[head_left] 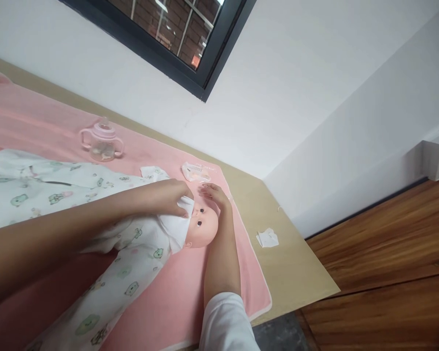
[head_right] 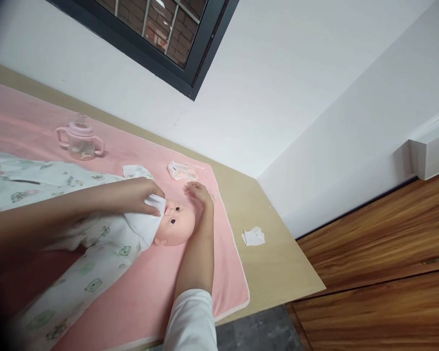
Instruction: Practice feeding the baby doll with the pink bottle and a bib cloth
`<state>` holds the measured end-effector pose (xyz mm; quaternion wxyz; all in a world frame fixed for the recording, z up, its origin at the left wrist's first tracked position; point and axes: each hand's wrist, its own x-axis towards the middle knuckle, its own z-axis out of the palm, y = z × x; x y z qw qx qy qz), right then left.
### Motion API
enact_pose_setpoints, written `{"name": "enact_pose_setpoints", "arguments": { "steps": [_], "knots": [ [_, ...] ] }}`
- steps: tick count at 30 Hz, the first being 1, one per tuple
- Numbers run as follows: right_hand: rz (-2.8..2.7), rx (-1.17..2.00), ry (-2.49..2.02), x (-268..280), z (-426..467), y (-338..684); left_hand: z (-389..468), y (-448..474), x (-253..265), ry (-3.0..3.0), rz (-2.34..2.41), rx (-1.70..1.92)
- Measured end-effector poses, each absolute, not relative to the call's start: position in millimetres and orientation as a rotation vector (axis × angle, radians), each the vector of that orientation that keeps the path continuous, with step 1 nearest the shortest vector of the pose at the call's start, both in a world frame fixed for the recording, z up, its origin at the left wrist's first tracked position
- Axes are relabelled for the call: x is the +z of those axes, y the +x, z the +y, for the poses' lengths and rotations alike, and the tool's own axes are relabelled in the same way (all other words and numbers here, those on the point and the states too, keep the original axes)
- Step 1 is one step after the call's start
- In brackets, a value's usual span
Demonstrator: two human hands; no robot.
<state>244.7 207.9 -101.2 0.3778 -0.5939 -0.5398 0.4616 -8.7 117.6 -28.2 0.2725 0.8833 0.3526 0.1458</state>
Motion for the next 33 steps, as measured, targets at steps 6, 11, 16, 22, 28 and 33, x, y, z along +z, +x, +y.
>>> {"name": "enact_pose_setpoints", "arguments": {
  "steps": [6,11,16,22,28,33],
  "knots": [
    [-1.342,1.218,-1.500,-107.0,210.0,241.3,116.7,-10.2,-28.4,2.409,0.967,0.385],
    [-1.270,1.222,-1.486,-112.8,209.6,241.1,117.2,-15.8,-24.1,2.432,0.951,0.407],
    [-1.223,1.208,-1.474,-120.8,212.4,243.9,117.7,-16.6,-22.6,2.451,0.979,0.401],
    [-1.183,1.209,-1.465,-130.9,219.8,248.9,117.1,-14.0,-24.7,2.440,1.003,0.377],
    [-1.187,1.177,-1.466,-137.2,223.7,253.8,115.5,-13.2,-23.8,2.442,1.056,0.390],
    [-1.186,1.148,-1.464,-142.1,226.3,256.6,113.2,-14.5,-23.5,2.490,1.056,0.450]
  ]
}}
